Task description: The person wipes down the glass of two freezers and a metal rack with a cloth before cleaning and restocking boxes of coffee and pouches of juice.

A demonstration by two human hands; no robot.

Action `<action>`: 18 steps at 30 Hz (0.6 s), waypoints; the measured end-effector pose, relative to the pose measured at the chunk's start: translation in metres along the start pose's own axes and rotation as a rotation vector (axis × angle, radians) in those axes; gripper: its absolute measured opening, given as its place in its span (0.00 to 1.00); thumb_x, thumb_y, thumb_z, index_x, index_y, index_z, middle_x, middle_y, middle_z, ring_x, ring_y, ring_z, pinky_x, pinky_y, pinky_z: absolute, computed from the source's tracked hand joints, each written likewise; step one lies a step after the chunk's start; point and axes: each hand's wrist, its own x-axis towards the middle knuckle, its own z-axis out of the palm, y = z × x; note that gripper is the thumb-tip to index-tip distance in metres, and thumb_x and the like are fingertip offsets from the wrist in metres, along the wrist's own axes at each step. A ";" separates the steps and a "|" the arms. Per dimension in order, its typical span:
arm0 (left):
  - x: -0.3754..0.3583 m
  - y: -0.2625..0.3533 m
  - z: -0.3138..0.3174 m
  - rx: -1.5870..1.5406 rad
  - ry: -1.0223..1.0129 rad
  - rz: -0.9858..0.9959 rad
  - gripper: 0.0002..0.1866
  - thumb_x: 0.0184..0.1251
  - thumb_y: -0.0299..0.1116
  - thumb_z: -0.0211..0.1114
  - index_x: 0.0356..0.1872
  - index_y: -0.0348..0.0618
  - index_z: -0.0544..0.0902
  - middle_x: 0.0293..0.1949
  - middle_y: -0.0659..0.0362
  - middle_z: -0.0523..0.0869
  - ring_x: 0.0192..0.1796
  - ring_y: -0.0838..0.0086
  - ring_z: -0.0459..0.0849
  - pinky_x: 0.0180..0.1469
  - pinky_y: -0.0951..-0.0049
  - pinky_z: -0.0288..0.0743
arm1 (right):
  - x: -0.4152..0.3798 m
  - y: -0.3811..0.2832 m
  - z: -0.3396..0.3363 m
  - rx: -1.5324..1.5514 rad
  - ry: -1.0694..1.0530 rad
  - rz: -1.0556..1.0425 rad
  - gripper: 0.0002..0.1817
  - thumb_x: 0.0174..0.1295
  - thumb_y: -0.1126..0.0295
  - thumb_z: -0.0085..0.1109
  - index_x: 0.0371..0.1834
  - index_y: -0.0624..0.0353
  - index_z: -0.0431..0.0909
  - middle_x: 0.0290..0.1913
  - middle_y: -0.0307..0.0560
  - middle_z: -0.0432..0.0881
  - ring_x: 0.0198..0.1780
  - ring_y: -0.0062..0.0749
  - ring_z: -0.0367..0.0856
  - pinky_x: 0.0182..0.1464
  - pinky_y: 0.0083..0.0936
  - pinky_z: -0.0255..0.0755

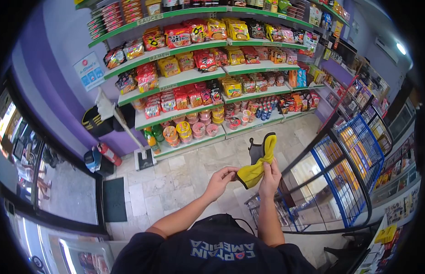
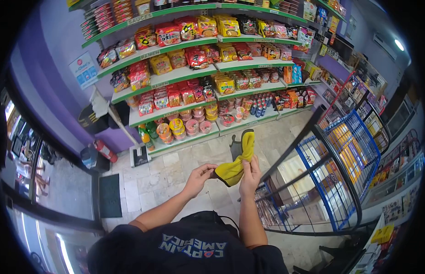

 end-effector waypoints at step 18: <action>0.365 -0.017 0.039 0.050 -0.549 -0.080 0.12 0.73 0.25 0.54 0.52 0.34 0.80 0.48 0.58 0.84 0.52 0.76 0.80 0.60 0.75 0.70 | 0.240 0.108 -0.038 -0.141 0.431 -0.012 0.12 0.67 0.77 0.51 0.50 0.70 0.78 0.51 0.43 0.76 0.53 0.26 0.74 0.57 0.20 0.65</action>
